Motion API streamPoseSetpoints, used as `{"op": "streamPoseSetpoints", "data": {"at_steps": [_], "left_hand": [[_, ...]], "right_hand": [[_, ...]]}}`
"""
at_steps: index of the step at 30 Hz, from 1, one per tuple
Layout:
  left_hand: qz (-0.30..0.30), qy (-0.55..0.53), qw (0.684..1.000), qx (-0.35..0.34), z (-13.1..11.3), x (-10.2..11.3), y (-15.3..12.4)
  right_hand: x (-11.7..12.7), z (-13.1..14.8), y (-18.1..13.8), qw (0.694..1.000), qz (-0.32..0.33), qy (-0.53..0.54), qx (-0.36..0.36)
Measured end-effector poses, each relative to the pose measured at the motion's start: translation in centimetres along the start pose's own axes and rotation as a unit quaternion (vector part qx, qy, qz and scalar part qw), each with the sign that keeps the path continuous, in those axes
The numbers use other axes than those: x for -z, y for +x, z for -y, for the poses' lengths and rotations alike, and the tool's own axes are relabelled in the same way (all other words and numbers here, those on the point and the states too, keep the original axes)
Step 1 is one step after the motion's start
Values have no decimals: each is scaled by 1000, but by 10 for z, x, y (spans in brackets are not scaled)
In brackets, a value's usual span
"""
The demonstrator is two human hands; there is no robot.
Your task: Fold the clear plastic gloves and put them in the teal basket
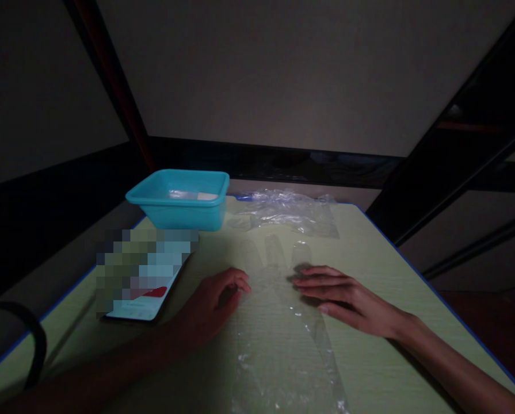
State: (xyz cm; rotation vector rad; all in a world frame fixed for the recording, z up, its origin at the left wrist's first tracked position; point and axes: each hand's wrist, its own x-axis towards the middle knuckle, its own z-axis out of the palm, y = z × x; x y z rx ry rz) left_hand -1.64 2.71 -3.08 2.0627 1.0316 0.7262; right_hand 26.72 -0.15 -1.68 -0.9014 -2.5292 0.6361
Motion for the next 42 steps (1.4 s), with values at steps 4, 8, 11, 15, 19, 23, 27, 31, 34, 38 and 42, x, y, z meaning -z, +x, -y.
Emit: {"op": "streamPoseSetpoints", "data": {"at_steps": [4, 8, 11, 15, 19, 23, 27, 31, 34, 38, 42], "left_hand": [[2, -5, 1000, -3, 1, 0, 0], [3, 24, 999, -45, 1, 0, 0], [55, 45, 990, -120, -2, 0, 2], [120, 76, 977, -157, -6, -2, 6], [142, 99, 973, -153, -5, -4, 6], [140, 100, 974, -147, -3, -6, 5], [135, 102, 973, -159, 0, -7, 5], [138, 110, 970, -165, 2, -8, 5], [139, 107, 969, -171, -1, -7, 6], [146, 103, 970, -167, -6, -6, 7], [148, 97, 971, -161, -6, -6, 8]], "right_hand": [[-2, -3, 1, 1000, 6, -5, -15], [0, -2, 2, 997, -72, 26, -25], [-1, 4, 5, 988, -115, 81, -66], [-10, 13, 12, 970, -98, 189, -117], [-18, 17, 17, 962, -69, 230, -128], [-20, 15, 18, 959, -60, 248, -123], [-19, 13, 17, 960, -56, 244, -122], [-19, 13, 17, 963, -46, 238, -120], [-17, 14, 17, 960, -49, 249, -121], [-13, 11, 16, 954, -66, 254, -142], [-6, 2, 10, 953, -80, 251, -152]]}}
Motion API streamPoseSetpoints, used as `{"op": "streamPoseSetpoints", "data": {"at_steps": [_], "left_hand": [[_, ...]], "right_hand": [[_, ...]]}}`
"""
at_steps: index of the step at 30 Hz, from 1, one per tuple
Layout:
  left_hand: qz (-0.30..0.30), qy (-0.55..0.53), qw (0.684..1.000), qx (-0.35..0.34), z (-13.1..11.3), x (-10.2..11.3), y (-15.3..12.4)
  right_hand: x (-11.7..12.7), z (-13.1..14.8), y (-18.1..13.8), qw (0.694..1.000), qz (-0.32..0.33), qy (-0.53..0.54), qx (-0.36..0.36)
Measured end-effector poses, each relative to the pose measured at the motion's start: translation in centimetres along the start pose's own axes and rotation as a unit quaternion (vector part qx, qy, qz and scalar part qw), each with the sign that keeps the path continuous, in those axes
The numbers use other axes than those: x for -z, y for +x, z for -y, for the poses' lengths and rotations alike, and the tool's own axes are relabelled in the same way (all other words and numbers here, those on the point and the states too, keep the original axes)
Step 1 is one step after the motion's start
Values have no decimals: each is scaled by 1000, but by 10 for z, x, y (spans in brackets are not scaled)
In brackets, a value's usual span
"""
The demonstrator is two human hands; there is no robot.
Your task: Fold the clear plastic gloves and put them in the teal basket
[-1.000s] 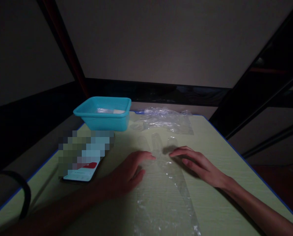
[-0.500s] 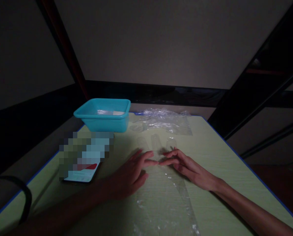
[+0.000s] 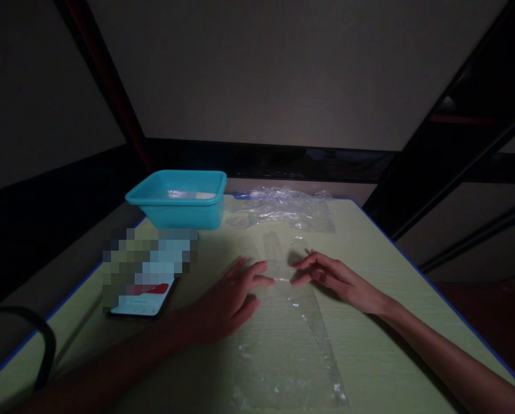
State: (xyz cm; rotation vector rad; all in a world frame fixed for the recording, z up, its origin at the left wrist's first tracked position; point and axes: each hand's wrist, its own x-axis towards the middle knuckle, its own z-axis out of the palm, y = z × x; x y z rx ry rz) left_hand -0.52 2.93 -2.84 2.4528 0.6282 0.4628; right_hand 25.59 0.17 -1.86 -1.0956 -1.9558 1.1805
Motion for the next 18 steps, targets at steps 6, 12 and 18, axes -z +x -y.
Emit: {"op": "streamPoseSetpoints", "data": {"at_steps": [6, 12, 18], "left_hand": [[-7, -16, 1000, 3, -1, 1, 0], [-3, -8, 1000, 7, -4, 3, -1], [-5, -9, 1000, 6, -2, 2, -1]], "right_hand": [[20, -7, -3, 1000, 4, -15, -12], [25, -7, -5, 999, -18, -36, 12], [13, 1, -2, 998, 34, -30, 33]]}}
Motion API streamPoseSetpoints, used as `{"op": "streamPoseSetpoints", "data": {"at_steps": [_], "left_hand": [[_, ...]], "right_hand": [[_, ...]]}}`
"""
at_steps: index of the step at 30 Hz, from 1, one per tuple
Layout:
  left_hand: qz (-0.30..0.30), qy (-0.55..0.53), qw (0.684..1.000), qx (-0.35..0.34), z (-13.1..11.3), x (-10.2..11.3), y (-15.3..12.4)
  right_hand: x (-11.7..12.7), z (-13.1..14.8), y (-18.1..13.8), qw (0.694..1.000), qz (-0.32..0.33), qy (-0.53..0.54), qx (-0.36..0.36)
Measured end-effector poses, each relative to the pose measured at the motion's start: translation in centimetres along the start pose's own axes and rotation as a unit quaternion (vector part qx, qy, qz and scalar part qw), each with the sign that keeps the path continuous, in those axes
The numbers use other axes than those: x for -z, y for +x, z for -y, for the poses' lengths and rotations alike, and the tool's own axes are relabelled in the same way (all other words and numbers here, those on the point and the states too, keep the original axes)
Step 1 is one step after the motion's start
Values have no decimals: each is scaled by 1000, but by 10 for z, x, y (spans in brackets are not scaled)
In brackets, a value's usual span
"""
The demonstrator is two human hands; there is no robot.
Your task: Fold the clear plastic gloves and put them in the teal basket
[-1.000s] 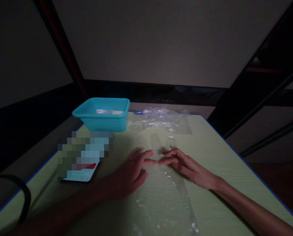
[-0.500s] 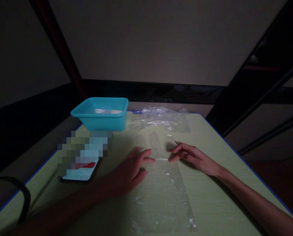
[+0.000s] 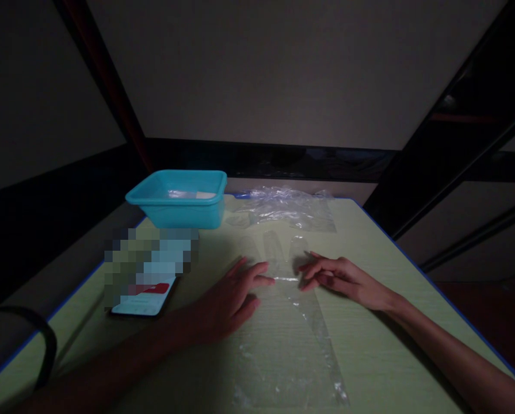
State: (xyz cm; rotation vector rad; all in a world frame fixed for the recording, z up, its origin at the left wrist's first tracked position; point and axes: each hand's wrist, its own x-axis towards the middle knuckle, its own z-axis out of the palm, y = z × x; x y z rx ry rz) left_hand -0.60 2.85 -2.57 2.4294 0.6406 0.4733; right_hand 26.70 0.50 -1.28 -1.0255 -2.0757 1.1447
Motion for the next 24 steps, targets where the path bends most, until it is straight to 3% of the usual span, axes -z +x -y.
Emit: {"op": "streamPoseSetpoints", "data": {"at_steps": [5, 10, 13, 18, 24], "left_hand": [[-9, -41, 999, -5, 7, -3, -1], [-50, -119, 991, 38, 8, 1, -2], [-88, -130, 984, 79, 5, 6, -3], [-145, -140, 973, 114, 7, 8, -3], [-154, -193, 960, 129, 13, 4, -2]], "right_hand": [[6, -5, -3, 1000, -24, -3, -4], [3, 7, -3, 991, -32, -117, 64], [-3, 24, -5, 984, 29, -152, 84], [-9, 44, -18, 969, 160, -187, 36], [-21, 45, -28, 955, 244, -161, 41]]}}
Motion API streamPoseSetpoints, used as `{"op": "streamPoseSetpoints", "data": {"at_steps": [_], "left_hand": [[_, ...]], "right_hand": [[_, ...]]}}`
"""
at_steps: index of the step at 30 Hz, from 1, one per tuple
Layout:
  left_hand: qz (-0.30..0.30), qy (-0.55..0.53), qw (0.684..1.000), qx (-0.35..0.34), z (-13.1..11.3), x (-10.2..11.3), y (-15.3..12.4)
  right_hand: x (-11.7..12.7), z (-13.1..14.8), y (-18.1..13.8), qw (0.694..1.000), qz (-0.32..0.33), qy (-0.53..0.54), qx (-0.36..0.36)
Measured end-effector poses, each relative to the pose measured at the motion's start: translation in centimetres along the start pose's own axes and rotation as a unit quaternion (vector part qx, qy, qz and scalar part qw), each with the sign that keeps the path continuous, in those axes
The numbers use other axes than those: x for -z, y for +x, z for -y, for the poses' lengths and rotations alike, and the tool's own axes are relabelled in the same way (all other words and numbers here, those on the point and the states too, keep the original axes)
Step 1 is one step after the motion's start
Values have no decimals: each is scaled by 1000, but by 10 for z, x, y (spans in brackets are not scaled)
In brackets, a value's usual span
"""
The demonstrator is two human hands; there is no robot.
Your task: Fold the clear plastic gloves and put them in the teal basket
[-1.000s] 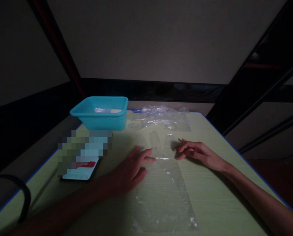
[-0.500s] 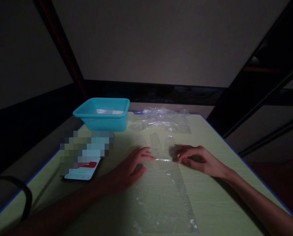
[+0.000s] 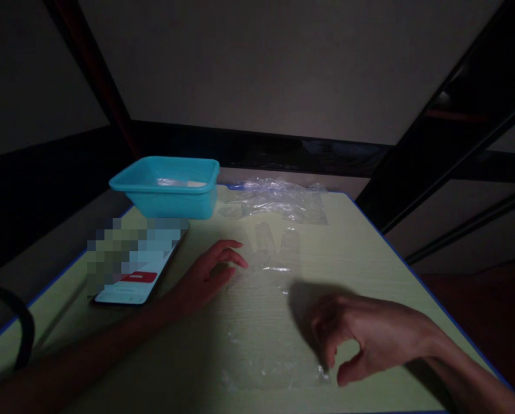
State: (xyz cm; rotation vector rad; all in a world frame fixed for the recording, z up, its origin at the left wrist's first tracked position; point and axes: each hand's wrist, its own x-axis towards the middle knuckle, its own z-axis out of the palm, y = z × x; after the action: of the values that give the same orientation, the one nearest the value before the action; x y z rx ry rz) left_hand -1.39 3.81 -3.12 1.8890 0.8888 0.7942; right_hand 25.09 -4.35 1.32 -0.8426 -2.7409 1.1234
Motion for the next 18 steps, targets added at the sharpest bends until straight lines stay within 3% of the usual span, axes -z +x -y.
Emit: {"op": "streamPoseSetpoints", "data": {"at_steps": [8, 18], "left_hand": [[13, -19, 1000, -2, 1, 0, 1], [20, -26, 999, -4, -2, -1, 0]], "right_hand": [[-8, 4, 10, 997, 68, 9, 23], [-15, 11, 12, 998, 55, -36, -9]]}}
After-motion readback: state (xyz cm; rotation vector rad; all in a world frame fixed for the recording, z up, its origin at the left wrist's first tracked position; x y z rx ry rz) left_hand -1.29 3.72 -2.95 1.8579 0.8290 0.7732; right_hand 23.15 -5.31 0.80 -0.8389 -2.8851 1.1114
